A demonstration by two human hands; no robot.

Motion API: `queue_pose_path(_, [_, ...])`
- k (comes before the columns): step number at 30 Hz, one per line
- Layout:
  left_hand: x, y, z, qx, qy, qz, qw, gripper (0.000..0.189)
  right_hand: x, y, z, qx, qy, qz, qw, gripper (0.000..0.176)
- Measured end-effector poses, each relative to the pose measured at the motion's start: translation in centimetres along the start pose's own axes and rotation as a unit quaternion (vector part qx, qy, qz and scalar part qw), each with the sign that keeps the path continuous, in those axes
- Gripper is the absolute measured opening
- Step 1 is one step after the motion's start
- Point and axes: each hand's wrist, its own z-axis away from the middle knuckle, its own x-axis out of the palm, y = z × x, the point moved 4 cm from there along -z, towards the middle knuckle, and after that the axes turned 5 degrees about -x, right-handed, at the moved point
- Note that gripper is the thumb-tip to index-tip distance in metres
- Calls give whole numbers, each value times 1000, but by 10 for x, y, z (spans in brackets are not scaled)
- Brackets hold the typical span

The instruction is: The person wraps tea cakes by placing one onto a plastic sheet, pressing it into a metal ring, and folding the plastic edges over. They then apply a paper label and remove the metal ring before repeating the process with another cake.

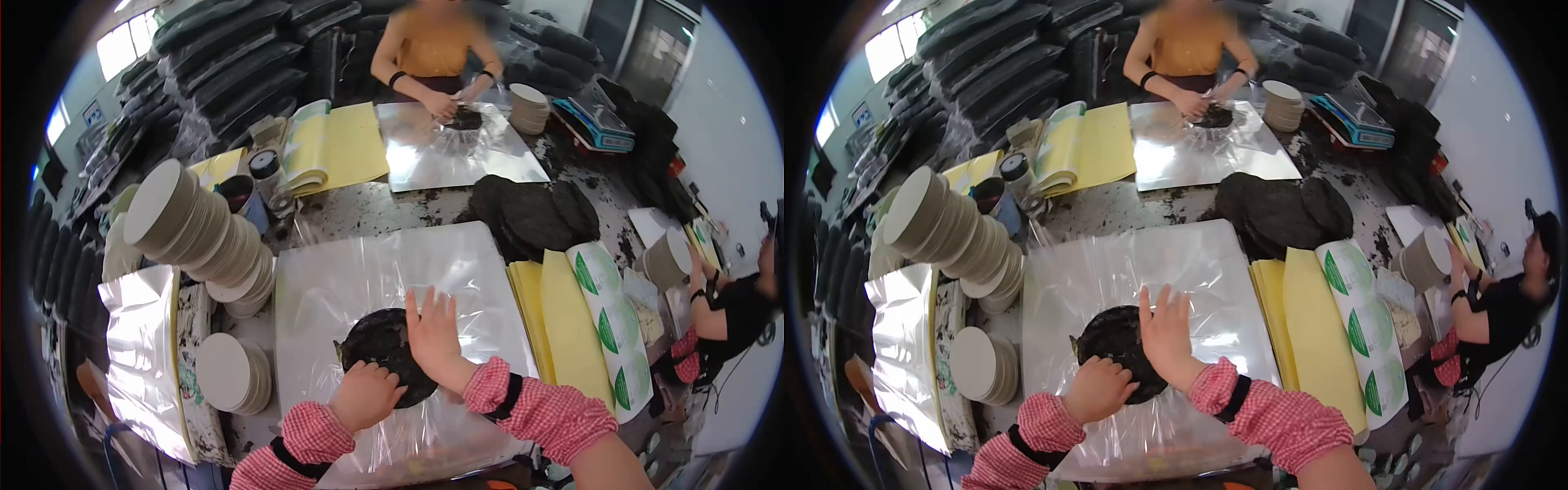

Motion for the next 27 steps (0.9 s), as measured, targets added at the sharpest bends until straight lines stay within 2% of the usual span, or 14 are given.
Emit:
queue_pose_path(4, [-39, -4, 24, 47, 132, 146, 979, 18, -14, 28, 18, 15, 45, -165, 985, 69])
queue_pose_path(5, [-58, -9, 43, -37, 195, 154, 968, 18, -30, 44, 35, 10, 130, -281, 951, 72])
queue_pose_path(7, [-59, -20, 76, -132, 259, 166, 943, 22, -38, 86, 83, 95, 153, -166, 970, 81])
queue_pose_path(9, [-51, -51, 117, -400, 380, 231, 801, 25, -23, 102, 133, 152, 83, -87, 981, 79])
queue_pose_path(10, [-46, -62, 129, -405, 380, 230, 799, 25, -34, 103, 141, 147, 81, -89, 982, 79])
queue_pose_path(12, [-6, -75, 126, -361, 58, 599, 713, 25, -53, 103, 148, 156, -69, -356, 919, 74])
queue_pose_path(16, [-56, -86, 127, -213, 311, 752, 540, 19, -120, 164, 132, 251, 286, -612, 693, 64])
queue_pose_path(17, [-42, -96, 127, -204, 312, 751, 545, 19, -110, 175, 133, 248, 296, -611, 691, 64])
queue_pose_path(19, [1, -114, 133, -327, 340, 327, 818, 20, -54, 186, 134, 207, 214, -419, 858, 68])
queue_pose_path(20, [7, -105, 130, -236, 286, 119, 921, 37, -14, 163, 143, 206, 165, -248, 932, 71])
queue_pose_path(22, [9, -71, 101, -265, 173, 558, 767, 64, -44, 85, 139, 51, 85, 19, 995, 67])
queue_pose_path(24, [-21, -39, 76, 46, 300, 110, 946, 80, -37, 87, 143, 100, -14, -151, 983, 65])
queue_pose_path(26, [-20, -18, 53, 48, 236, 131, 962, 80, -70, 88, 130, 193, -115, -367, 903, 61])
queue_pose_path(27, [-18, -15, 41, 55, 178, 143, 972, 81, -82, 108, 127, 139, 31, -355, 924, 62])
